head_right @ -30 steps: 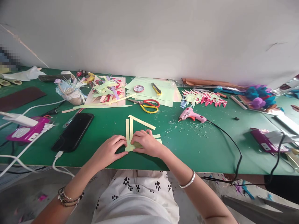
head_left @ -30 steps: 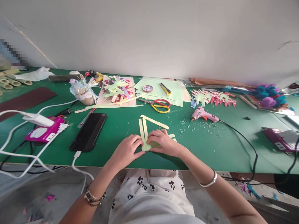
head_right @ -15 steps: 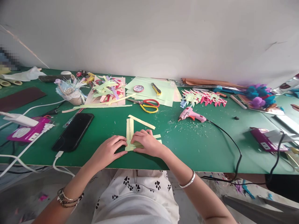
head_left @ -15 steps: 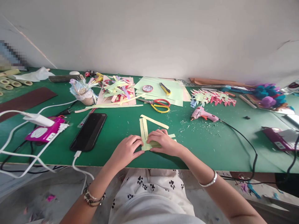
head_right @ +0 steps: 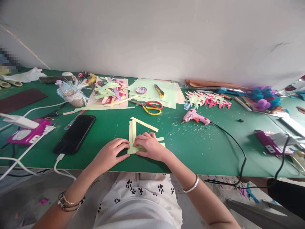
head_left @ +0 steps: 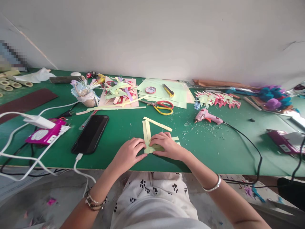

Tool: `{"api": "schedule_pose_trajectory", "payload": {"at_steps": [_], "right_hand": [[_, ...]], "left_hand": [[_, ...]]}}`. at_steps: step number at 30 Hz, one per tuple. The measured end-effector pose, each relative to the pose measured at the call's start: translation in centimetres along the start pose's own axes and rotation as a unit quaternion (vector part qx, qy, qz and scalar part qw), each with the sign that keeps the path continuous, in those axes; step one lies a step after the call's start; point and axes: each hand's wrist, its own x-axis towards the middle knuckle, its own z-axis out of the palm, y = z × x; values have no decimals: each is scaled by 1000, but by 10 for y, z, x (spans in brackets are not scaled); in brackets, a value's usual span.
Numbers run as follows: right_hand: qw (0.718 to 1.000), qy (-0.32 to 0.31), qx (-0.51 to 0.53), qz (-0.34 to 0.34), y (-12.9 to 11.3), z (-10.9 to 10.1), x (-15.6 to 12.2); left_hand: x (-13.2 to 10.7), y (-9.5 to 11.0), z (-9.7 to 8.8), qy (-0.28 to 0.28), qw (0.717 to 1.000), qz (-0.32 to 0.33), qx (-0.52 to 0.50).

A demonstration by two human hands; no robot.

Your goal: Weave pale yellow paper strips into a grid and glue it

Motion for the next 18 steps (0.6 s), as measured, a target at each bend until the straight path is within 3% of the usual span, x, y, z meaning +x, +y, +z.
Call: {"api": "schedule_pose_trajectory", "payload": {"at_steps": [13, 18], "right_hand": [[1000, 15, -19, -5, -2, 2, -2], [1000, 21, -15, -11, -2, 2, -2]], "left_hand": [[-7, 2, 0, 3, 1000, -1, 18], [-10, 5, -1, -14, 998, 56, 39]]}}
